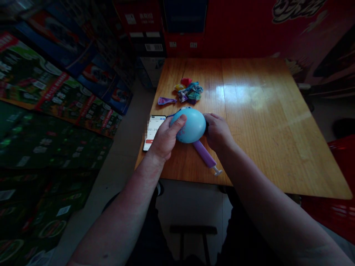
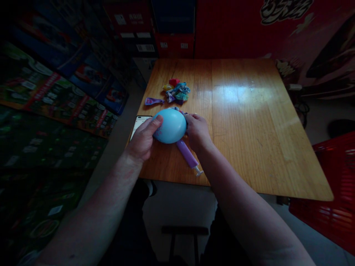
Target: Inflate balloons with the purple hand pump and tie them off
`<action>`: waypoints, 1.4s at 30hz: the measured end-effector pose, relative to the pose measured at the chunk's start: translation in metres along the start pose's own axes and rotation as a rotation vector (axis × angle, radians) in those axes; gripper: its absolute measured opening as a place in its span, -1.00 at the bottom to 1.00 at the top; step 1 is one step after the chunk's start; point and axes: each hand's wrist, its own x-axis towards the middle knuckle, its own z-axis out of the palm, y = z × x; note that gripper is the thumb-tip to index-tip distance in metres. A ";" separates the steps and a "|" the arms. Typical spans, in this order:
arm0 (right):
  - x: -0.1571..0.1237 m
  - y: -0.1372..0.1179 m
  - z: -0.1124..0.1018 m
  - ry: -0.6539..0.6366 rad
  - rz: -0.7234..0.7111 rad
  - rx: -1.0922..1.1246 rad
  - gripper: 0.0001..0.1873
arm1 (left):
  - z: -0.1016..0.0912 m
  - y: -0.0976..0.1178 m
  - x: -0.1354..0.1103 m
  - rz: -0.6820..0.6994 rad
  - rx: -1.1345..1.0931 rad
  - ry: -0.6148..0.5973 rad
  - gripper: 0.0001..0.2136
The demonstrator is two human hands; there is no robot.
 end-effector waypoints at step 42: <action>-0.006 0.001 0.002 -0.018 0.045 0.019 -0.76 | -0.005 0.004 -0.005 -0.007 -0.001 0.010 -0.48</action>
